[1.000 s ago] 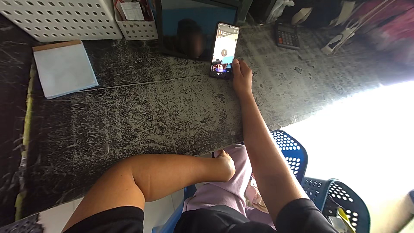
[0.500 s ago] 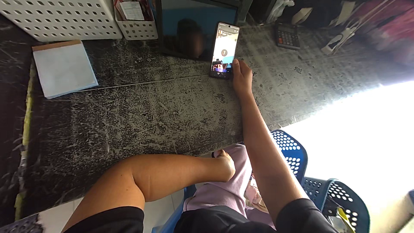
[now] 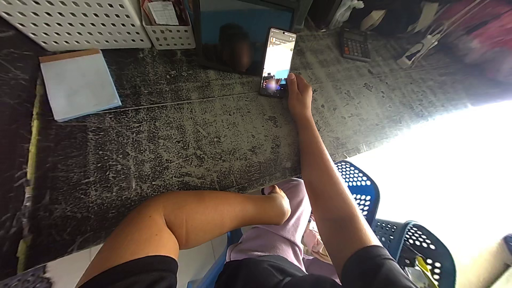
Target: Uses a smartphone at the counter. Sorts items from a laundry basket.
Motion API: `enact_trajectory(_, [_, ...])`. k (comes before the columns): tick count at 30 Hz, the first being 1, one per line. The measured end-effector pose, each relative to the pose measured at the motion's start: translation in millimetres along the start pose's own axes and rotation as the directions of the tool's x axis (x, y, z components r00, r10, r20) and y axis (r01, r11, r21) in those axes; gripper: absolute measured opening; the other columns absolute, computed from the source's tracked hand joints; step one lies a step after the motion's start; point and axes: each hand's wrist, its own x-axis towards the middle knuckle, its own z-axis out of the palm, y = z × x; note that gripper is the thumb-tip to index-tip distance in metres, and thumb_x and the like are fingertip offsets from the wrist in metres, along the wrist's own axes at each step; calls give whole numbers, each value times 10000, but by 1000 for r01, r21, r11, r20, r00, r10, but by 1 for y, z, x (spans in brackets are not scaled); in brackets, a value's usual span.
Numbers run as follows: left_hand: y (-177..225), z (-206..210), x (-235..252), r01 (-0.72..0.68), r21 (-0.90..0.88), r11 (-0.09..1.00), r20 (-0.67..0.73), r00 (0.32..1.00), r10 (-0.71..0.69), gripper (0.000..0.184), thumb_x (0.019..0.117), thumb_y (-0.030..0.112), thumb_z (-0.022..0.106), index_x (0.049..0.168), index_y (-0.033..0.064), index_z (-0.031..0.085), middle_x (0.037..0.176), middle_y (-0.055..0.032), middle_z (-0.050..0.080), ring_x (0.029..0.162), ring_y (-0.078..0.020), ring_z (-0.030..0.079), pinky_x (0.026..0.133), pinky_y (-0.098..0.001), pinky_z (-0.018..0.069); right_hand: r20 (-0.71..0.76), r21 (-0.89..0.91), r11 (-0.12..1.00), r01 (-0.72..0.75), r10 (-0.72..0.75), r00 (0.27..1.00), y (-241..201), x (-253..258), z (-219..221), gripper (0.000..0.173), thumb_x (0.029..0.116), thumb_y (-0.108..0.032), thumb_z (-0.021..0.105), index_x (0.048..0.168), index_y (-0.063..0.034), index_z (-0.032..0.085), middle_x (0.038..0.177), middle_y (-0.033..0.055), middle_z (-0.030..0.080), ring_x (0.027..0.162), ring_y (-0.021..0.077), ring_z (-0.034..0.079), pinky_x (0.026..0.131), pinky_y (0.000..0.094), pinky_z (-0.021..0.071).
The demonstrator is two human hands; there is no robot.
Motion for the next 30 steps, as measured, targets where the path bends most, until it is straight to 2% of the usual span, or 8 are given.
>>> enact_trajectory(24, [0, 0, 0, 0, -3, 1000, 3, 1000, 0, 373, 1020, 72, 531, 1362, -77, 547, 1410, -313, 512, 1329, -470, 488, 1040, -649, 409, 3, 7, 1000, -12, 12, 1000, -2, -1, 0, 431, 1105, -324, 413, 1032, -23, 714, 973, 97, 677, 945, 157, 644, 883, 372, 511])
enact_trajectory(25, [0, 0, 0, 1, -1, 1000, 5, 1000, -1, 374, 1021, 75, 530, 1363, -76, 547, 1410, -314, 511, 1330, -470, 487, 1039, -650, 411, 7, 21, 1000, -16, 15, 1000, -1, -1, 0, 421, 1103, -327, 423, 1064, -21, 709, 982, 96, 681, 944, 154, 647, 884, 370, 514])
enact_trajectory(26, [0, 0, 0, 0, -1, 1000, 5, 1000, 0, 373, 1022, 78, 528, 1362, -75, 548, 1411, -313, 512, 1331, -471, 487, 1037, -651, 411, 15, 37, 999, -25, 25, 1000, -2, -1, 0, 402, 1094, -334, 453, 1148, -15, 691, 1001, 100, 692, 936, 153, 657, 882, 369, 525])
enact_trajectory(27, [0, 0, 0, -1, 0, 1000, 4, 1000, 1, 372, 1022, 77, 527, 1361, -75, 549, 1411, -313, 512, 1329, -471, 488, 1036, -653, 411, 25, 47, 998, -40, 38, 999, -3, -1, 0, 418, 1071, -346, 511, 1288, -10, 631, 1025, 109, 704, 909, 153, 672, 860, 367, 550])
enact_trajectory(28, [0, 0, 0, -1, 2, 1000, 2, 1000, 1, 369, 1023, 75, 526, 1359, -74, 550, 1410, -310, 514, 1326, -469, 492, 1035, -651, 412, 41, 48, 997, -59, 58, 998, -5, -2, 0, 538, 1028, -360, 592, 1427, -7, 520, 1067, 133, 690, 892, 174, 673, 833, 376, 562])
enact_trajectory(29, [0, 0, 0, -2, 3, 1000, 1, 1000, 2, 367, 1023, 76, 529, 1357, -74, 551, 1408, -308, 516, 1322, -466, 495, 1031, -649, 413, 61, 35, 997, -74, 72, 996, -6, -2, 0, 733, 967, -376, 679, 1527, -7, 383, 1152, 165, 658, 914, 200, 671, 830, 385, 570])
enact_trajectory(30, [0, 0, -1, -4, 4, 1000, 1, 1000, 4, 368, 1022, 78, 532, 1357, -74, 551, 1407, -308, 517, 1321, -467, 495, 1030, -650, 413, 78, 23, 996, -81, 79, 994, -8, -3, 1, 920, 903, -388, 753, 1584, -12, 262, 1239, 190, 612, 952, 217, 659, 842, 385, 571])
